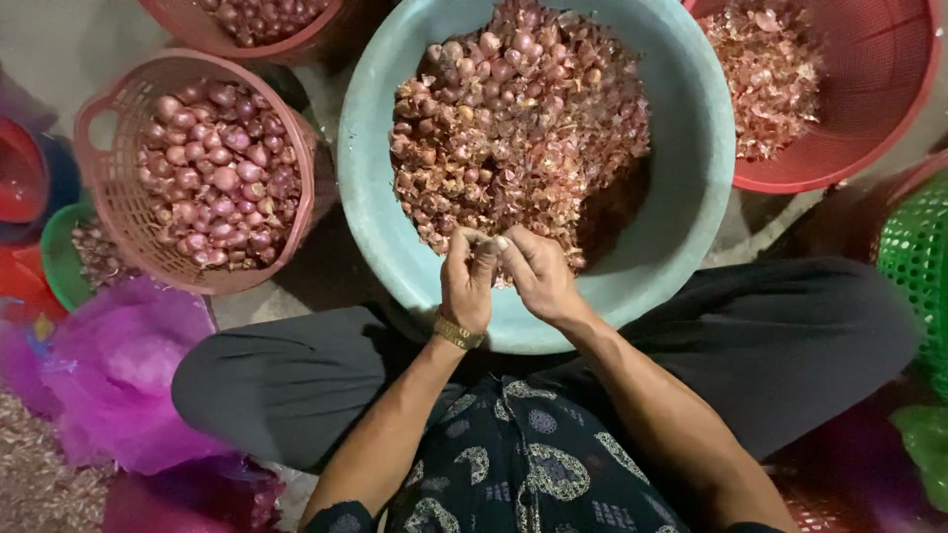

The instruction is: The person sits cross-legged on the floor and peels small red onions by hand. They pick onions from a large central basin, remove the dry outer skins, and place the peeled onions into a pink basket to the left while discarding the skins into a red basket to the right.

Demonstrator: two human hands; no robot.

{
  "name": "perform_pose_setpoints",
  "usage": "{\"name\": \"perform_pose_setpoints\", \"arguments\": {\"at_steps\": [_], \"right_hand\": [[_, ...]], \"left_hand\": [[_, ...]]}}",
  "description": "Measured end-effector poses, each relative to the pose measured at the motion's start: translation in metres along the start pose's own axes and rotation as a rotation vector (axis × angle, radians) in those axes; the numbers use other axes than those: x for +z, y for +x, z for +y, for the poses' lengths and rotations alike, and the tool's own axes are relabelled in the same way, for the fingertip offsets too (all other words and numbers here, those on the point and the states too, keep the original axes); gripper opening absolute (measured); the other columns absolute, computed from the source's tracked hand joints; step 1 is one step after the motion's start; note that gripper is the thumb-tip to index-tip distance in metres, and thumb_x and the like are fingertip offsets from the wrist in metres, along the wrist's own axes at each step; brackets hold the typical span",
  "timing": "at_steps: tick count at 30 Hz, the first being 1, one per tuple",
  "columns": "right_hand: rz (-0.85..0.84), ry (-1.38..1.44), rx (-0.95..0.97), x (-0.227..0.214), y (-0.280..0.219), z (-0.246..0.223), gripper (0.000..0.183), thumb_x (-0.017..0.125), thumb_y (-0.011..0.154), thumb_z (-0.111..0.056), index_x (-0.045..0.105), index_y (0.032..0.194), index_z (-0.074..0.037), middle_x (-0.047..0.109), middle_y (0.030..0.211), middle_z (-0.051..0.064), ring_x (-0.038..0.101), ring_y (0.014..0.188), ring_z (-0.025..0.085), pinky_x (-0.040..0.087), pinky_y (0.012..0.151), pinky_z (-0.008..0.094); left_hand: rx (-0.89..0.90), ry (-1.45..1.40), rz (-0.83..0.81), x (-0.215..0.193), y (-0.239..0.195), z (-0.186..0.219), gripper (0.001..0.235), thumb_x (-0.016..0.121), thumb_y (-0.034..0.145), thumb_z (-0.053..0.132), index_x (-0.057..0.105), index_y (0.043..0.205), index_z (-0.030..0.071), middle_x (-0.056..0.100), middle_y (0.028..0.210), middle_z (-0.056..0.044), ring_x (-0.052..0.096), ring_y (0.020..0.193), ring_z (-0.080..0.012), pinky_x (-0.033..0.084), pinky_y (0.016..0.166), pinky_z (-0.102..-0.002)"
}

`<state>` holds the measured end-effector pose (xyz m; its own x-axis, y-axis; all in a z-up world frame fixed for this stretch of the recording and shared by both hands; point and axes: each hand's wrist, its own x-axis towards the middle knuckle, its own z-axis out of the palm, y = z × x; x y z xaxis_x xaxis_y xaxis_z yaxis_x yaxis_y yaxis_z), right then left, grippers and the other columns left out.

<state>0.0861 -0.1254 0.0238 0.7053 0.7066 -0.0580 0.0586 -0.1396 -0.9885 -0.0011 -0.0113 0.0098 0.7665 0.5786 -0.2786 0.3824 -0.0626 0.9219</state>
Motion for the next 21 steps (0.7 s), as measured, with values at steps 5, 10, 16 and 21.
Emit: {"name": "perform_pose_setpoints", "arguments": {"at_steps": [5,10,16,21], "right_hand": [[0.011,0.600,0.267,0.005,-0.004,-0.001,0.034,0.044,0.112,-0.019,0.051,0.080,-0.011,0.032,0.057,-0.004,0.036,0.047,0.009,0.038,0.040,0.023],[0.033,0.755,0.245,0.003,-0.003,-0.010,0.015,0.048,0.109,-0.019,0.049,0.109,-0.004,0.036,0.077,-0.001,0.039,0.055,0.006,0.041,0.045,0.023],[0.006,0.189,-0.053,-0.001,0.004,-0.006,0.031,0.080,0.089,-0.013,0.071,0.118,-0.004,0.058,0.083,0.010,0.052,0.071,0.016,0.045,0.064,0.032],[0.135,0.116,-0.031,-0.005,0.004,-0.010,0.024,0.071,0.098,-0.015,0.069,0.075,-0.008,0.063,0.049,0.004,0.053,0.049,0.013,0.044,0.056,0.027]], "left_hand": [[0.276,0.066,-0.054,-0.007,-0.003,0.026,0.026,0.042,0.107,0.037,0.051,0.109,0.012,0.067,0.087,-0.017,0.067,0.080,-0.0297,0.057,0.074,-0.040],[-0.014,-0.237,0.071,0.002,0.014,0.013,0.030,0.039,0.104,0.041,0.053,0.110,0.015,0.053,0.074,-0.007,0.051,0.063,-0.0161,0.045,0.054,-0.025],[-0.227,-0.207,-0.180,-0.008,0.002,0.051,0.056,0.026,0.107,0.050,0.053,0.133,0.008,0.055,0.095,-0.016,0.049,0.080,-0.0265,0.037,0.070,-0.032],[-0.316,-0.429,-0.390,0.005,0.004,0.012,0.050,0.050,0.100,0.060,0.047,0.118,0.014,0.043,0.065,0.004,0.039,0.051,-0.0040,0.027,0.040,-0.014]]}}
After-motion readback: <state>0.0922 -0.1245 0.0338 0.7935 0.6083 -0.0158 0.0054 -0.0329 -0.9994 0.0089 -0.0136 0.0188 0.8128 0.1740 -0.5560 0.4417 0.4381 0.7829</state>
